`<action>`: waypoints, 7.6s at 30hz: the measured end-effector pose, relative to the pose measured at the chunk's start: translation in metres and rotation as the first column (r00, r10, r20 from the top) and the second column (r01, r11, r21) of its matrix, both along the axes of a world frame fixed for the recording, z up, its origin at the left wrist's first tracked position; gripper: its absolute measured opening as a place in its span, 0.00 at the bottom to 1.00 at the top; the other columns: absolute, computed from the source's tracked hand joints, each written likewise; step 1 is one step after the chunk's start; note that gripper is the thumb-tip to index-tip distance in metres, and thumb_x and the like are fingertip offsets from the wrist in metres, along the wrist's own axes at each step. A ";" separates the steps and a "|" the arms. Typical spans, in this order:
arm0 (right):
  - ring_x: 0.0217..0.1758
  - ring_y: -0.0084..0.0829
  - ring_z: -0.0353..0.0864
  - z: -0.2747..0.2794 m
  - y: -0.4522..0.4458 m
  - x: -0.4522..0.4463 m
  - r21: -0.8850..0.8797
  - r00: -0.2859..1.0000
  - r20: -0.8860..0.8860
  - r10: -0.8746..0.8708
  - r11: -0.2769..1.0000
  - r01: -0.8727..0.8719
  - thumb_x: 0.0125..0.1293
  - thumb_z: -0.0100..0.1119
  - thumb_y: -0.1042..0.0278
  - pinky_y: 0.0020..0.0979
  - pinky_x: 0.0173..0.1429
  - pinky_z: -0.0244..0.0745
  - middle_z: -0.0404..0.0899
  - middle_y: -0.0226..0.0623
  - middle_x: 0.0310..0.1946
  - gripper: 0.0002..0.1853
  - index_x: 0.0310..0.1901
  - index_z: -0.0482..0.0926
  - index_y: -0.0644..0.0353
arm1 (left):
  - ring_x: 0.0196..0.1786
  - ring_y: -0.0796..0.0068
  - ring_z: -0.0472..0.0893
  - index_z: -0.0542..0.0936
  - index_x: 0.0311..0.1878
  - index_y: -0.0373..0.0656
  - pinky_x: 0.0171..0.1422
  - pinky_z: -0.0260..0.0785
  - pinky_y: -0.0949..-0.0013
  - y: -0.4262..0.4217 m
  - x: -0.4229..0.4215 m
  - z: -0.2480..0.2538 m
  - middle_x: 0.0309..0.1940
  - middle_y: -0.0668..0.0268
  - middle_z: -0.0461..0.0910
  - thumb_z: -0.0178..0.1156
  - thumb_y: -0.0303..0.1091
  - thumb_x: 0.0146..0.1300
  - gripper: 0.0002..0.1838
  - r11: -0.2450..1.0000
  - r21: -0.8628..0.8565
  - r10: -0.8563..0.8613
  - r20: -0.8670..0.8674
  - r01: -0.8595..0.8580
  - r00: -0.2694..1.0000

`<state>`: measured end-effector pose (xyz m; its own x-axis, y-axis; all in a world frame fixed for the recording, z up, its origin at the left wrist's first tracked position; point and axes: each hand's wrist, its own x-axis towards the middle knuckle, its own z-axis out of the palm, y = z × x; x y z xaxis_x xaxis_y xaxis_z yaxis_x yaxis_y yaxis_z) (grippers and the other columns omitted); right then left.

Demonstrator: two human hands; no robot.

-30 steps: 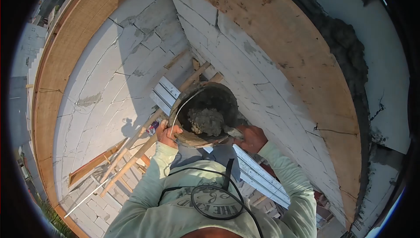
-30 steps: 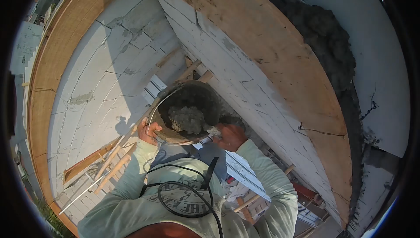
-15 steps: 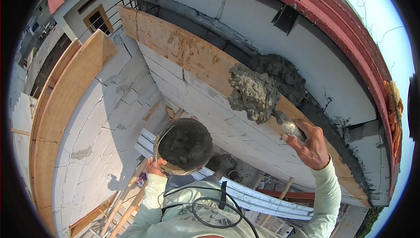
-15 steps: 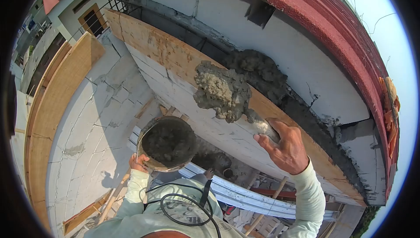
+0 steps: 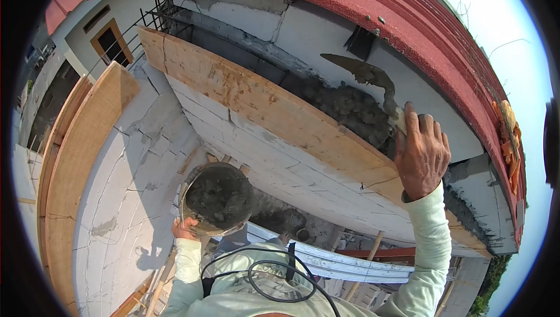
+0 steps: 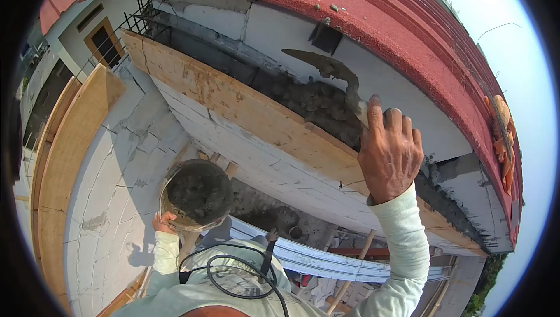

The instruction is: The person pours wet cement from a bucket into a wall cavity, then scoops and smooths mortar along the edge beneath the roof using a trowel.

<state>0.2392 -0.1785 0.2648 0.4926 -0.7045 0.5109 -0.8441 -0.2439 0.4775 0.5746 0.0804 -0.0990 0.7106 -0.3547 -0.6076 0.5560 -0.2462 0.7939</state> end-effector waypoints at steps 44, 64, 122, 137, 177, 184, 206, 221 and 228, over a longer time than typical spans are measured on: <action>0.30 0.37 0.84 -0.013 -0.012 -0.046 0.461 0.883 -0.419 0.214 0.888 0.003 0.50 0.59 0.77 0.36 0.32 0.78 0.79 0.43 0.23 0.02 0.27 0.78 0.65 | 0.13 0.70 0.68 0.75 0.27 0.38 0.13 0.54 0.68 0.007 0.084 -0.049 0.21 0.63 0.75 0.62 0.28 0.32 0.13 0.995 0.024 0.093 0.029 -0.094 0.995; 0.31 0.40 0.83 0.031 -0.010 -0.028 0.437 0.934 -0.323 0.154 0.899 0.003 0.52 0.56 0.76 0.37 0.32 0.76 0.79 0.42 0.25 0.13 0.42 0.78 0.65 | 0.15 0.67 0.69 0.69 0.30 0.37 0.13 0.58 0.67 0.014 0.088 -0.047 0.22 0.61 0.71 0.61 0.24 0.31 0.17 0.988 0.070 0.132 0.077 -0.137 0.988; 0.33 0.41 0.81 0.013 0.017 -0.086 0.416 0.935 -0.352 -0.027 0.891 0.182 0.45 0.59 0.80 0.39 0.34 0.74 0.76 0.42 0.28 0.21 0.46 0.76 0.63 | 0.21 0.67 0.73 0.73 0.26 0.37 0.26 0.69 0.64 -0.053 0.044 0.005 0.22 0.63 0.73 0.58 0.23 0.34 0.10 0.987 -0.113 -0.121 -0.036 0.116 0.992; 0.38 0.46 0.79 0.005 0.032 -0.125 0.350 0.993 -0.075 -0.094 0.930 0.114 0.57 0.60 0.75 0.41 0.39 0.73 0.77 0.47 0.42 0.29 0.62 0.69 0.58 | 0.22 0.73 0.68 0.70 0.22 0.39 0.30 0.62 0.67 -0.057 0.030 0.007 0.19 0.65 0.73 0.62 0.28 0.39 0.09 0.952 -0.035 -0.289 0.220 0.304 0.932; 0.35 0.36 0.84 -0.350 0.060 0.062 0.946 0.858 -0.177 0.483 0.324 0.012 0.52 0.59 0.67 0.35 0.35 0.78 0.81 0.42 0.30 0.10 0.34 0.81 0.64 | 0.17 0.80 0.68 0.71 0.25 0.38 0.24 0.61 0.75 -0.033 -0.091 -0.022 0.18 0.66 0.74 0.59 0.19 0.44 0.07 0.905 0.073 -0.409 0.418 0.419 0.811; 0.43 0.34 0.84 -0.404 0.075 0.032 0.907 0.823 -0.344 0.452 0.386 0.168 0.59 0.57 0.65 0.38 0.37 0.78 0.82 0.32 0.36 0.08 0.37 0.85 0.51 | 0.21 0.78 0.72 0.75 0.33 0.34 0.27 0.66 0.73 -0.016 -0.146 -0.066 0.21 0.67 0.75 0.58 0.21 0.46 0.08 0.982 0.015 -0.188 0.240 0.190 0.952; 0.33 0.47 0.83 -0.520 0.141 0.020 0.986 0.917 0.167 0.363 -0.072 -0.151 0.50 0.59 0.64 0.46 0.39 0.79 0.81 0.45 0.27 0.07 0.29 0.82 0.56 | 0.34 0.81 0.74 0.75 0.46 0.36 0.40 0.70 0.77 0.089 -0.147 -0.121 0.38 0.67 0.78 0.55 0.19 0.55 0.14 0.988 -0.044 -0.151 -0.052 0.149 0.987; 0.32 0.51 0.81 -0.525 0.180 -0.021 0.925 0.907 0.379 0.183 -0.072 -0.373 0.47 0.62 0.62 0.49 0.36 0.77 0.79 0.48 0.25 0.12 0.32 0.78 0.60 | 0.31 0.78 0.77 0.75 0.44 0.35 0.35 0.72 0.73 0.097 -0.132 -0.099 0.31 0.67 0.79 0.61 0.30 0.55 0.14 0.932 0.037 -0.363 0.122 0.362 0.924; 0.35 0.54 0.81 -0.531 0.176 -0.017 0.947 0.943 0.288 0.167 -0.195 -0.254 0.51 0.61 0.60 0.50 0.41 0.76 0.80 0.53 0.30 0.24 0.52 0.75 0.58 | 0.31 0.81 0.76 0.68 0.30 0.37 0.36 0.72 0.76 0.088 -0.145 -0.104 0.56 0.56 0.77 0.59 0.18 0.56 0.08 0.951 -0.053 -0.300 0.089 0.305 0.950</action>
